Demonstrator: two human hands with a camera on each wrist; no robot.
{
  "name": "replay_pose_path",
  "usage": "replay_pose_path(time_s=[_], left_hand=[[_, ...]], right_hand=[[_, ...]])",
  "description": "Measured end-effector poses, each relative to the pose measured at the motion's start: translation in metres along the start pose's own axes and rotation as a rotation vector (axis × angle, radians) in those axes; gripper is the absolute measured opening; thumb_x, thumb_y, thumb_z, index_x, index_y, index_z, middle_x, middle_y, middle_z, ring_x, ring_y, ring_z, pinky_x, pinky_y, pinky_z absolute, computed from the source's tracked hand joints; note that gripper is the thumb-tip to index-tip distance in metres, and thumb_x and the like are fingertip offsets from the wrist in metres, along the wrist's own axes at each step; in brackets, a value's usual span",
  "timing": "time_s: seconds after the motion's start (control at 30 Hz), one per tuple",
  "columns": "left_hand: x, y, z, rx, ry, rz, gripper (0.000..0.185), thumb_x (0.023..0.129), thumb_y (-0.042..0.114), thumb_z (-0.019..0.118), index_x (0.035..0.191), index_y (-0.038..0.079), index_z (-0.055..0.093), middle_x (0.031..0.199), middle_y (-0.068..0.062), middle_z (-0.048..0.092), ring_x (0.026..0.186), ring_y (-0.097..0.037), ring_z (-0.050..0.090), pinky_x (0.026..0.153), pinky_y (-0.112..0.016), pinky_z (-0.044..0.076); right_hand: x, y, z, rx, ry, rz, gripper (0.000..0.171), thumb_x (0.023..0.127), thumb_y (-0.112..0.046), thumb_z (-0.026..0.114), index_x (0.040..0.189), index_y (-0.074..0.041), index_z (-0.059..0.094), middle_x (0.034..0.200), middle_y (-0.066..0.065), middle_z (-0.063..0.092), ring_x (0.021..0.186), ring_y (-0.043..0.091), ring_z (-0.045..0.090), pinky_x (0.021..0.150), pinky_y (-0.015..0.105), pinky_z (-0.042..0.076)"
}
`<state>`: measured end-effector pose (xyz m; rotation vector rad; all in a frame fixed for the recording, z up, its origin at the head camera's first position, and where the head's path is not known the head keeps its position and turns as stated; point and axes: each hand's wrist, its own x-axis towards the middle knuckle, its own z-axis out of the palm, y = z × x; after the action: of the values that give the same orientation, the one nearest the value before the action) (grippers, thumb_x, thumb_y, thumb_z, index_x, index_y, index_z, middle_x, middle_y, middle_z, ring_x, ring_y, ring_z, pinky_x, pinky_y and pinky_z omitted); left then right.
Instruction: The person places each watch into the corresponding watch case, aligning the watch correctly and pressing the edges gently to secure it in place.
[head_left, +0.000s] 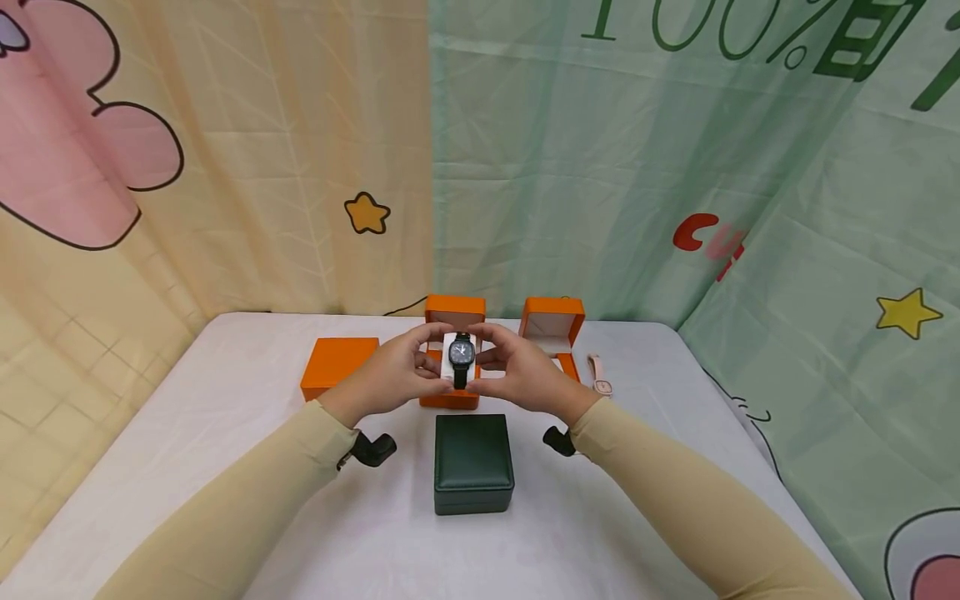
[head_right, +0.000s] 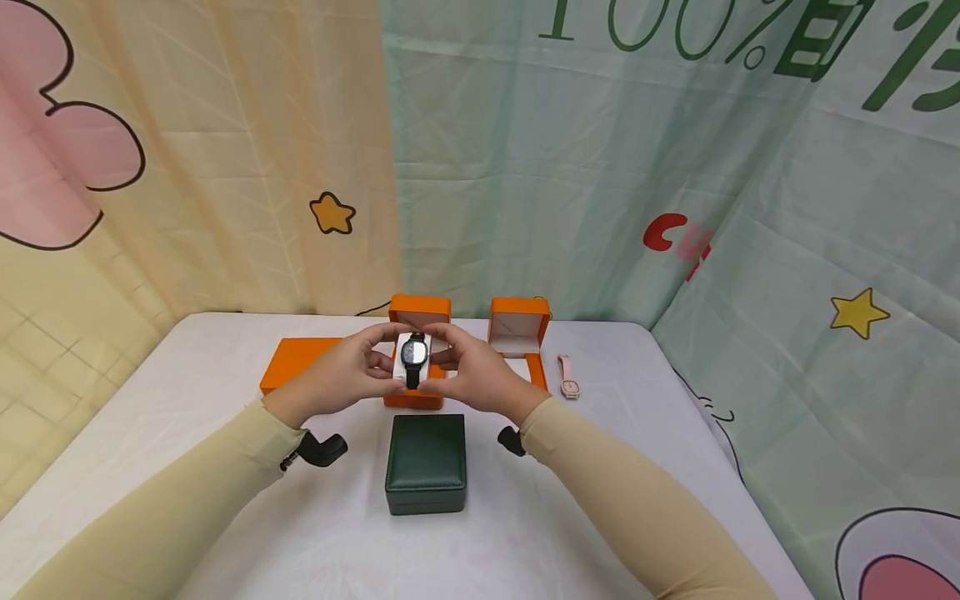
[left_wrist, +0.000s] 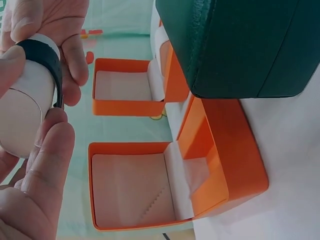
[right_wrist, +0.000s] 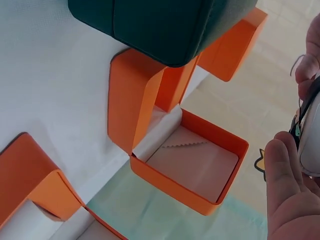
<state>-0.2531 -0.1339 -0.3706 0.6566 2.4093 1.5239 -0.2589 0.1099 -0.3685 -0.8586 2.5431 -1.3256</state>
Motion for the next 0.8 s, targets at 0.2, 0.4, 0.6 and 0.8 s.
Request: replay_pose_path(time_s=[0.2, 0.4, 0.6, 0.8], left_hand=[[0.000, 0.001, -0.001, 0.019, -0.005, 0.025, 0.081, 0.089, 0.004, 0.083, 0.158, 0.011, 0.041, 0.145, -0.015, 0.056, 0.099, -0.022, 0.073, 0.089, -0.034, 0.064], [0.001, 0.000, -0.003, 0.048, -0.018, 0.023, 0.081, 0.091, 0.003, 0.081, 0.159, 0.011, 0.038, 0.137, -0.016, 0.062, 0.101, -0.022, 0.072, 0.090, -0.034, 0.064], [0.003, -0.001, -0.005, 0.068, -0.015, -0.024, 0.082, 0.092, 0.007, 0.081, 0.161, 0.013, 0.037, 0.128, -0.014, 0.069, 0.103, -0.020, 0.073, 0.092, -0.036, 0.063], [0.009, -0.006, -0.007, 0.118, -0.016, -0.062, 0.086, 0.093, 0.013, 0.082, 0.164, 0.013, 0.033, 0.139, -0.013, 0.064, 0.110, -0.021, 0.073, 0.096, -0.040, 0.062]], right_hand=[[0.001, -0.002, -0.001, -0.079, -0.005, 0.003, 0.081, 0.090, -0.017, 0.085, 0.160, -0.016, 0.043, 0.152, 0.005, 0.059, 0.126, 0.026, 0.069, 0.108, 0.044, 0.056], [0.004, -0.002, -0.003, -0.117, -0.020, 0.013, 0.082, 0.091, -0.021, 0.084, 0.161, -0.015, 0.042, 0.147, 0.005, 0.062, 0.128, 0.031, 0.068, 0.106, 0.043, 0.057], [0.009, 0.002, -0.007, -0.143, -0.042, 0.039, 0.081, 0.091, -0.028, 0.085, 0.160, -0.016, 0.044, 0.145, 0.005, 0.063, 0.128, 0.032, 0.066, 0.103, 0.040, 0.059], [0.017, 0.007, -0.008, -0.180, -0.072, 0.041, 0.080, 0.092, -0.031, 0.084, 0.160, -0.015, 0.044, 0.143, 0.005, 0.064, 0.124, 0.027, 0.067, 0.099, 0.036, 0.060]])
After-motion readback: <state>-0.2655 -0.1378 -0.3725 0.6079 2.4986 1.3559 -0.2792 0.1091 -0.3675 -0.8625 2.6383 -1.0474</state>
